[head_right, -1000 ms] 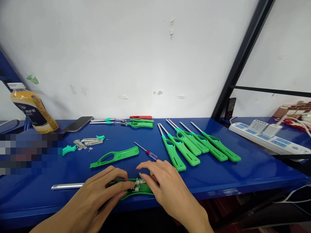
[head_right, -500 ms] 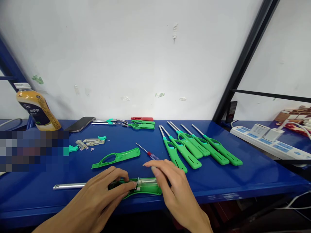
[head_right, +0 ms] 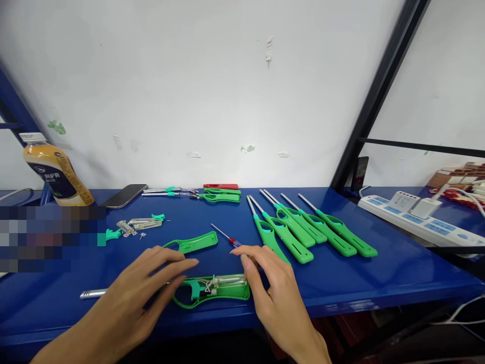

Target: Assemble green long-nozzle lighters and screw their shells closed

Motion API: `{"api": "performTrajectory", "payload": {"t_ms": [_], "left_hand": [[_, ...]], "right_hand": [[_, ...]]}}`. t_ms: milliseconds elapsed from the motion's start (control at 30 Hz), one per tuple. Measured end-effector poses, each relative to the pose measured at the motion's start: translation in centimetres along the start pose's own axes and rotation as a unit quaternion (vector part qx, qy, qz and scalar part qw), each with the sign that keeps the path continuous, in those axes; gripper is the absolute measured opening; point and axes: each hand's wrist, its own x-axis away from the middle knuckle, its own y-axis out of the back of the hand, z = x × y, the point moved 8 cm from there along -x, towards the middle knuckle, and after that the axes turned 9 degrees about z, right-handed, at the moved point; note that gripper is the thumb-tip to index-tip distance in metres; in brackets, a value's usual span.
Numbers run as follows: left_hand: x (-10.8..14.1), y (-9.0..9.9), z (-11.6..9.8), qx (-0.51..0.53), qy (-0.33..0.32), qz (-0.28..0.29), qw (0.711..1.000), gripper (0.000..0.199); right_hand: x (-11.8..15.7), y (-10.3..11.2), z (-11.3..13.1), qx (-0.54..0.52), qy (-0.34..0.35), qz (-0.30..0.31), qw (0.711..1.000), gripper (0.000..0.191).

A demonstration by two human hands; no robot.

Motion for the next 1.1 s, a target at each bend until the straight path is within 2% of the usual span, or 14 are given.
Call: {"api": "performTrajectory", "payload": {"t_ms": [133, 267, 367, 533, 800, 900, 1000, 1100], "left_hand": [[0.2, 1.4, 4.0, -0.018, 0.046, -0.022, 0.999, 0.029], [0.8, 1.3, 8.1, -0.052, 0.116, 0.015, 0.992, 0.047], [1.2, 0.5, 9.5, -0.043, 0.148, 0.067, 0.986, 0.053], [1.1, -0.4, 9.8, -0.015, 0.161, 0.127, 0.979, 0.045], [0.7, 0.0, 10.1, -0.014, 0.132, 0.136, 0.982, 0.038], [0.7, 1.2, 9.7, -0.025, 0.146, 0.08, 0.986, 0.042], [0.7, 2.6, 7.9, -0.001, 0.127, 0.007, 0.992, 0.039], [0.6, 2.9, 5.4, 0.065, 0.089, 0.0, 0.994, 0.03]], "right_hand": [[0.0, -0.1, 0.6, 0.004, 0.031, 0.008, 0.999, 0.019], [-0.1, -0.5, 1.4, 0.007, 0.067, 0.025, 0.997, 0.014], [-0.1, -0.7, 1.6, 0.012, 0.075, 0.038, 0.996, 0.014], [0.0, -0.7, 1.7, 0.015, 0.074, 0.046, 0.996, 0.013], [-0.1, -0.6, 1.6, 0.033, 0.076, 0.028, 0.996, 0.014], [0.1, -0.2, 1.4, 0.04, 0.085, -0.003, 0.996, 0.016], [0.6, 0.3, 1.7, 0.054, 0.124, -0.046, 0.99, 0.038], [1.2, 0.4, 2.3, 0.078, 0.175, -0.066, 0.979, 0.05]]}}
